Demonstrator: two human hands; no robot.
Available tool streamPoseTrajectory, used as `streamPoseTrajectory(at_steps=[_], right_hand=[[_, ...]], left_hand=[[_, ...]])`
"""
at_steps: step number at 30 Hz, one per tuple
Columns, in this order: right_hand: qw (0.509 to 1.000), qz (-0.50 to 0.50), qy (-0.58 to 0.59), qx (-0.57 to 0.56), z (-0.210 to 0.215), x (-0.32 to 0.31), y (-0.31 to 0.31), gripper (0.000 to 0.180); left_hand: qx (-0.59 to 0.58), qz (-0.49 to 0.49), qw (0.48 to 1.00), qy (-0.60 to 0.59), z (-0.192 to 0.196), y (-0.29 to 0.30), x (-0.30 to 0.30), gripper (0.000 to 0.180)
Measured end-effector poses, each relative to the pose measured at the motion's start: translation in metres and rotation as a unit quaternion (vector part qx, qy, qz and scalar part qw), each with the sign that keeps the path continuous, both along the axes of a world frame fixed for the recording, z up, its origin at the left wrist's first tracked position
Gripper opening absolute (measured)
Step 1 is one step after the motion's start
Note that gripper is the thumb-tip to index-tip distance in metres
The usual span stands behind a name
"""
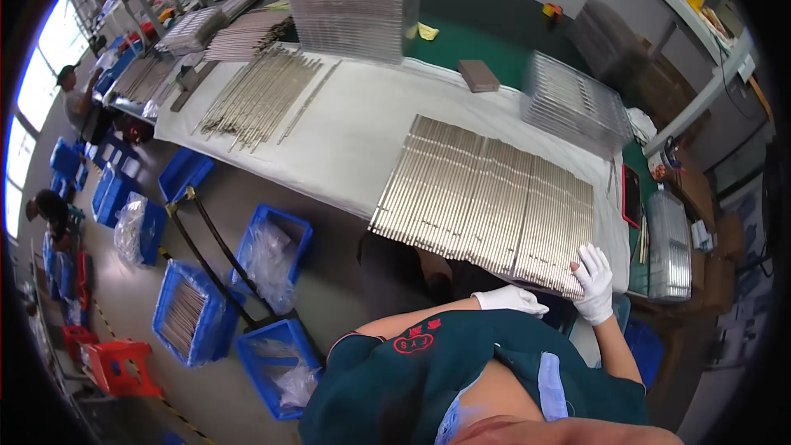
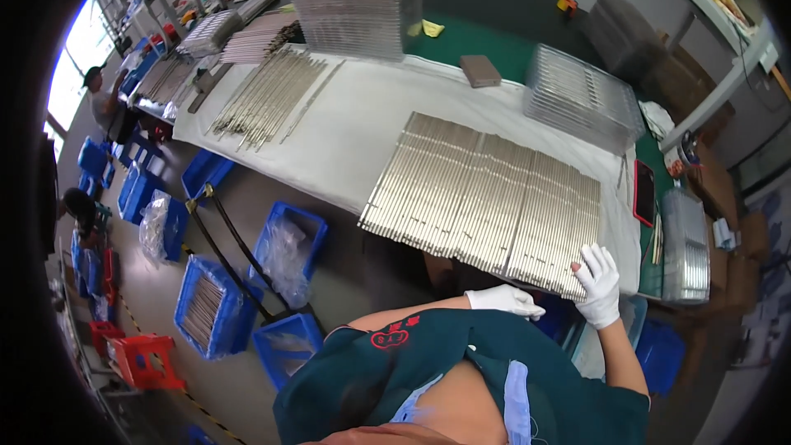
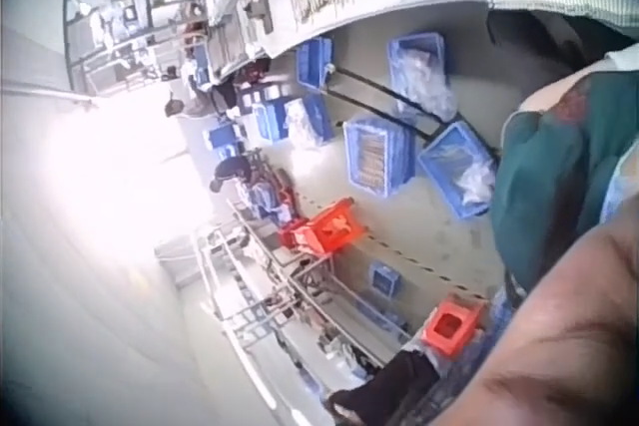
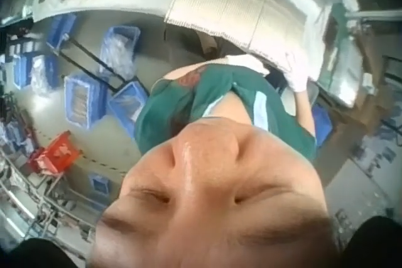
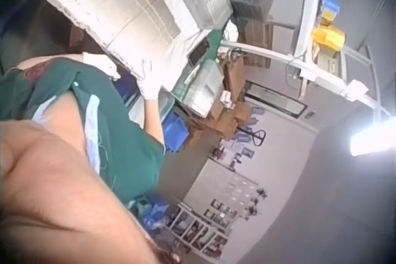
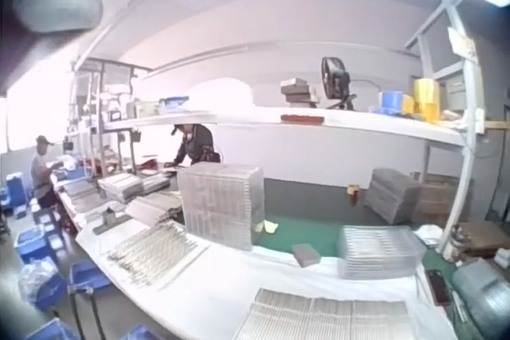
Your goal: Arranging and aligning thin metal strips on a workbench for inspection or assembly.
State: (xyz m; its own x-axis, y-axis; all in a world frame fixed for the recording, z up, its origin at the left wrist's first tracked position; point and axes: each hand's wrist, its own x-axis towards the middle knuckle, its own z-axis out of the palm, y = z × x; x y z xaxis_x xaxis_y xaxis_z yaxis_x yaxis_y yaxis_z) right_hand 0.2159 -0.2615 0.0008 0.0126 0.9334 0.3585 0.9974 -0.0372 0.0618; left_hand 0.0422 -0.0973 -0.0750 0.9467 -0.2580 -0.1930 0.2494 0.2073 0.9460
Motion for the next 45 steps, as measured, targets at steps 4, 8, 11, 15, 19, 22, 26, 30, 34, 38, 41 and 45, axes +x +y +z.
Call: streamPoseTrajectory(at_steps=[4, 8, 11, 15, 19, 22, 26, 30, 34, 38, 41, 45], right_hand=[[1.0, -0.002, 0.02, 0.007, 0.013, -0.003, 0.015, 0.041], [0.999, -0.007, 0.041, 0.021, 0.01, 0.003, 0.017, 0.033], [0.998, -0.016, 0.057, 0.025, 0.003, 0.006, 0.011, 0.036], [0.997, -0.022, 0.063, 0.029, 0.001, 0.005, 0.007, 0.036], [0.996, -0.019, 0.085, 0.027, 0.001, 0.005, 0.005, 0.038], [0.995, -0.032, 0.092, 0.037, 0.003, 0.004, 0.007, 0.036], [0.991, -0.024, 0.125, 0.04, -0.004, 0.008, 0.005, 0.046], [0.99, -0.026, 0.132, 0.032, -0.001, 0.008, 0.004, 0.051], [0.99, -0.028, 0.137, 0.032, -0.002, 0.007, 0.005, 0.055], [0.989, -0.037, 0.138, 0.031, -0.002, 0.007, 0.004, 0.049], [0.991, -0.032, 0.127, 0.034, -0.002, 0.007, 0.005, 0.042], [0.992, -0.029, 0.12, 0.036, -0.004, 0.007, 0.006, 0.039]], left_hand=[[-0.029, 0.001, 0.997, 0.07, 0.032, 0.007, -0.003, 0.037], [-0.051, 0.026, 0.989, 0.137, 0.048, 0.003, -0.002, 0.034], [-0.051, 0.028, 0.987, 0.148, 0.044, -0.004, 0.002, 0.03], [-0.057, 0.067, 0.98, 0.181, 0.045, -0.015, 0.004, 0.028], [-0.08, 0.122, 0.972, 0.186, 0.043, -0.022, 0.007, 0.027], [-0.08, 0.19, 0.955, 0.211, 0.039, -0.029, 0.012, 0.027], [-0.015, 0.272, 0.947, 0.168, 0.044, -0.035, 0.015, 0.028], [-0.062, 0.3, 0.942, 0.136, 0.044, -0.038, 0.016, 0.028], [-0.093, 0.325, 0.924, 0.18, 0.039, -0.041, 0.018, 0.028], [-0.125, 0.292, 0.927, 0.201, 0.039, -0.04, 0.017, 0.03], [-0.119, 0.289, 0.925, 0.216, 0.046, -0.039, 0.019, 0.03], [-0.103, 0.298, 0.92, 0.231, 0.046, -0.041, 0.021, 0.031]])
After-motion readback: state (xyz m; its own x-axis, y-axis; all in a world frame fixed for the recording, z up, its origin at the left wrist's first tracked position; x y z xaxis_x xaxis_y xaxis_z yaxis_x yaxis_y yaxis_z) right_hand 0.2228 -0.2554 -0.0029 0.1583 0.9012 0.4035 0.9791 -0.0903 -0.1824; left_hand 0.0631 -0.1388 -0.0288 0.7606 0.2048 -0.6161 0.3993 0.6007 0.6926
